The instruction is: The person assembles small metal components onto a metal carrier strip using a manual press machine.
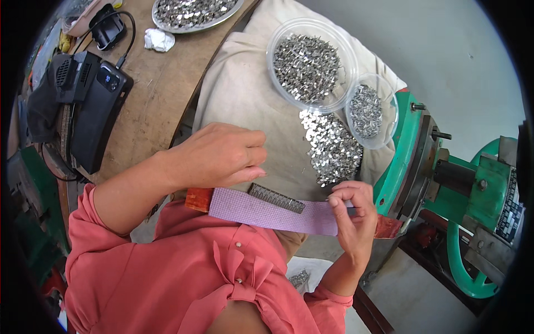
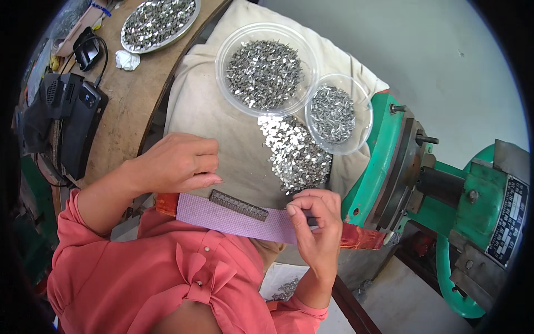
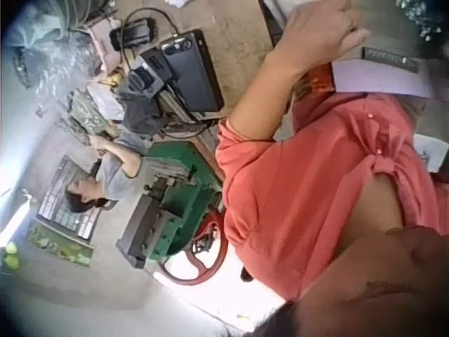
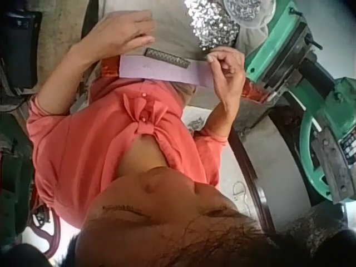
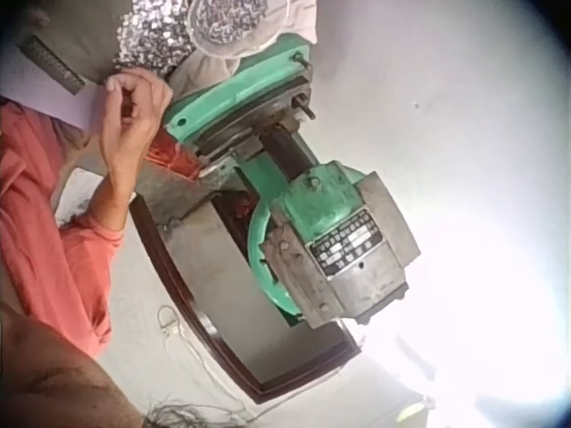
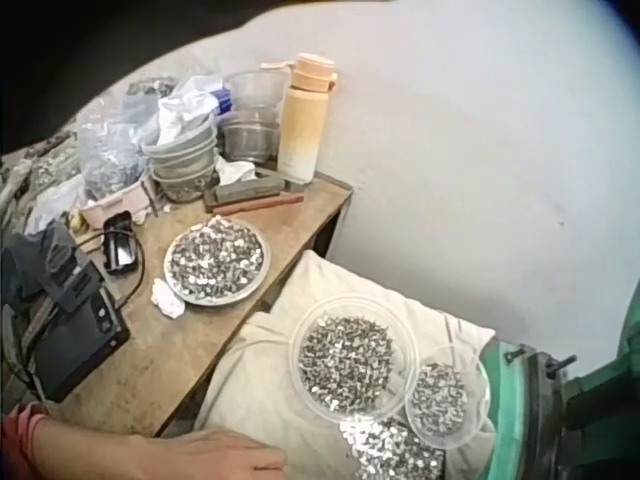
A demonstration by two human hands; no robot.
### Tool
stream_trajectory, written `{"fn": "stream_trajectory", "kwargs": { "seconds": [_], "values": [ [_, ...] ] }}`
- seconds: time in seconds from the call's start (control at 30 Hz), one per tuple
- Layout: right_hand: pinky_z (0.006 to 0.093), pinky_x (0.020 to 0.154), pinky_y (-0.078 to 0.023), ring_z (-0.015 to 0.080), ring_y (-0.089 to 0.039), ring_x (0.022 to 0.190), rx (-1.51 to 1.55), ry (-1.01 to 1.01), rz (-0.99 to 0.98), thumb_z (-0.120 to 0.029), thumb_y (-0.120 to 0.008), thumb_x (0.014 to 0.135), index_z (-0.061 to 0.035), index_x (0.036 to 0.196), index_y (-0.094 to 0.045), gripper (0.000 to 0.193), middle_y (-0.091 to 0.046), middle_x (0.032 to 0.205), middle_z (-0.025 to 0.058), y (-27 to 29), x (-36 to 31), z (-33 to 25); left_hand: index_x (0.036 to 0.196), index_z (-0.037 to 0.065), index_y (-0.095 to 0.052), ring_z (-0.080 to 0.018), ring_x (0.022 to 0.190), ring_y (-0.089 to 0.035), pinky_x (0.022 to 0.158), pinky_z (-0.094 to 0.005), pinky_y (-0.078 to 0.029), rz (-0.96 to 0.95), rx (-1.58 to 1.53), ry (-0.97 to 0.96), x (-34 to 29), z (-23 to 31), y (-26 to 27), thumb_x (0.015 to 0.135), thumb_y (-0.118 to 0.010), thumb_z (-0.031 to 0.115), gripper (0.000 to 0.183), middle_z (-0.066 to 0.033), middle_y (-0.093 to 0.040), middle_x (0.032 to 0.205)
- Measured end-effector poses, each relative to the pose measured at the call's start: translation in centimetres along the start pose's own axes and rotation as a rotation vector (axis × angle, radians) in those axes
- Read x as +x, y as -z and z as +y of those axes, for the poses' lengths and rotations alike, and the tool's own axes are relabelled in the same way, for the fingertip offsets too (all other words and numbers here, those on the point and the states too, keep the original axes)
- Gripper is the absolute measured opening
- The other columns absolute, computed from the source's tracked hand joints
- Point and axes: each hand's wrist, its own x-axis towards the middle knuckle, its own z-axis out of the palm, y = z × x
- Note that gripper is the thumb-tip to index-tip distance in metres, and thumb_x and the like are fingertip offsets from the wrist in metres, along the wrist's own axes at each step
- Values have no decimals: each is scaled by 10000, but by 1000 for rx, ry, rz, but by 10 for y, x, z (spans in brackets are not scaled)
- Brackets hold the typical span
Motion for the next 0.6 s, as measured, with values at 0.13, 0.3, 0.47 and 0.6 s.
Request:
{"fn": "stream_trajectory", "kwargs": {
  "seconds": [0.13, 0.3, 0.47, 0.6],
  "values": [
    [327, 863, -439, 224, -564, 948, -21, 90, 241, -3, -695, 829, -22, 848, -666, 40, -661, 958, 91, 15, 23, -9, 764, 42, -559, -317, 757, -603, 668, -445, -484, -89, 20, 48, 1, 1, 3, 870, -689, 260, 275, -101, -522, 833],
    [349, 890, -433, 251, -573, 965, -237, 231, 451, -59, -702, 865, -24, 863, -668, 49, -669, 962, 97, 27, 80, -1, 763, 42, -560, -323, 747, -604, 652, -456, -478, -91, -4, 66, 0, 0, 3, 865, -700, 264, 282, -102, -522, 831],
    [375, 911, -418, 275, -576, 956, -462, 246, 461, -92, -741, 849, -67, 927, -727, 83, -693, 958, 70, 34, 122, 24, 757, 37, -556, -325, 739, -600, 649, -453, -479, -89, -59, 95, 3, 1, 3, 851, -717, 257, 288, -100, -517, 824],
    [368, 878, -439, 260, -587, 931, -438, 312, 461, -63, -764, 800, -76, 913, -747, 115, -685, 935, 77, 25, 109, 11, 760, 40, -556, -320, 740, -601, 649, -448, -481, -90, -48, 100, 1, 1, 2, 853, -713, 255, 282, -99, -515, 823]
  ]
}}
